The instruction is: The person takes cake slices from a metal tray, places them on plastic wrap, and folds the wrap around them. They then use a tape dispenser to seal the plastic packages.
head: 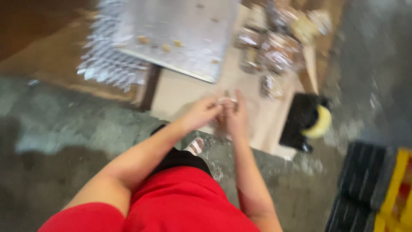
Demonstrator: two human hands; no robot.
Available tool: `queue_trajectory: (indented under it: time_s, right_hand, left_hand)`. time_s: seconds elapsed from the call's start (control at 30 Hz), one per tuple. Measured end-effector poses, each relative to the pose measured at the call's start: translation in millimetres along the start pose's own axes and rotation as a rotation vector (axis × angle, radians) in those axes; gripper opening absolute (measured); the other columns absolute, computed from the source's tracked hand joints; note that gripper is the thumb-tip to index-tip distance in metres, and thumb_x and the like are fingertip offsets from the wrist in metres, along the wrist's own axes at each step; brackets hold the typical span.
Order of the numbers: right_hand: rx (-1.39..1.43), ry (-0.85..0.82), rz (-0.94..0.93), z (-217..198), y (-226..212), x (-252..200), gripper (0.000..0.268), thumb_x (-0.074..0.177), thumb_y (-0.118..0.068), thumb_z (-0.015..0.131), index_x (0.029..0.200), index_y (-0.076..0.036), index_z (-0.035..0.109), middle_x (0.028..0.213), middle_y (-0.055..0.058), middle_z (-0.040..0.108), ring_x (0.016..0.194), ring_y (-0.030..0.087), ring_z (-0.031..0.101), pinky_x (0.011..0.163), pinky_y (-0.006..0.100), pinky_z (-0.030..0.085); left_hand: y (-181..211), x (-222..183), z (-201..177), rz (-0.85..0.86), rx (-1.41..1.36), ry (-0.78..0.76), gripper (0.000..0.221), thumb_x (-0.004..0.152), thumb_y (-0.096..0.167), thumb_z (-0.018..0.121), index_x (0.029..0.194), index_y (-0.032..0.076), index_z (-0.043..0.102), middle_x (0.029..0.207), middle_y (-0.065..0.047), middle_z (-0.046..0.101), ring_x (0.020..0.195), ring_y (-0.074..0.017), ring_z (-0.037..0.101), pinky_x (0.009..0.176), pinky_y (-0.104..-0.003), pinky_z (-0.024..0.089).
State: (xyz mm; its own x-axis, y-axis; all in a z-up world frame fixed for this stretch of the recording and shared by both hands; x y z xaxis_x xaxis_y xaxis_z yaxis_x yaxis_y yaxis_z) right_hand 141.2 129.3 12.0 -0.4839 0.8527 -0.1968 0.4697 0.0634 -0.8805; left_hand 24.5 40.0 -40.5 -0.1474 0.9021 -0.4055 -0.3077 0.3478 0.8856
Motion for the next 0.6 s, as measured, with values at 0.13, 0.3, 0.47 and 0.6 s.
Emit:
queue_trajectory:
  time_s: [0.13,0.3,0.47,0.6]
  right_hand:
    - [-0.352,0.058,-0.02,-26.6,-23.7,39.4,0.067,0.084,-0.049,0.074,0.134,-0.006,0.062,0.104,0.019,0.071,0.093,0.032,0.07,0.085,0.043,0.056]
    - [-0.946,0.384,-0.813,-22.6,-96.4,49.2,0.037,0.097,-0.024,0.077,0.124,-0.002,0.065,0.124,0.023,0.068,0.115,0.042,0.06,0.101,0.051,0.05]
    - [-0.299,-0.462,-0.74,154.0,-150.2,41.4,0.019,0.085,-0.01,0.069,0.102,-0.003,0.073,0.102,0.015,0.065,0.098,0.035,0.059,0.086,0.043,0.048]
    - [-0.2,-0.702,-0.782,294.5,-196.2,49.0,0.014,0.084,-0.017,0.074,0.091,-0.005,0.07,0.096,0.011,0.066,0.098,0.034,0.062,0.086,0.042,0.052]
  left_hand:
    - [55.6,-22.1,-5.3,0.601,0.444,0.227,0.06,0.098,0.032,0.066,0.143,-0.006,0.055,0.133,-0.025,0.061,0.119,-0.0338,0.059,0.099,-0.045,0.049]
    - [103.1,-94.5,-122.0,0.514,0.809,0.688,0.037,0.081,0.017,0.07,0.117,0.009,0.072,0.125,-0.016,0.066,0.113,-0.0362,0.061,0.097,-0.046,0.049]
    - [101.8,-164.1,-268.9,0.428,0.912,1.144,0.019,0.087,0.003,0.069,0.106,0.007,0.072,0.117,-0.013,0.066,0.111,-0.036,0.06,0.099,-0.046,0.049]
    - [97.7,-173.5,-310.7,0.381,0.917,1.124,0.022,0.086,0.006,0.07,0.108,0.005,0.071,0.119,-0.014,0.064,0.112,-0.0371,0.059,0.099,-0.044,0.049]
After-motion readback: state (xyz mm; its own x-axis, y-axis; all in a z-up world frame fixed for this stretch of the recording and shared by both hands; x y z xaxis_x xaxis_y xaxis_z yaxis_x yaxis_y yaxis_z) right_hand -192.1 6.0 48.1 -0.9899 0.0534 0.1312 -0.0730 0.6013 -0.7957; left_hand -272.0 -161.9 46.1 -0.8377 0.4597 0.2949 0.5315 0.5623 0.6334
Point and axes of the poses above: each hand's wrist, its own x-axis towards the middle knuckle, its own z-axis out of the palm, y = z × x, the point moved 6 cm from there along x, towards the middle knuckle
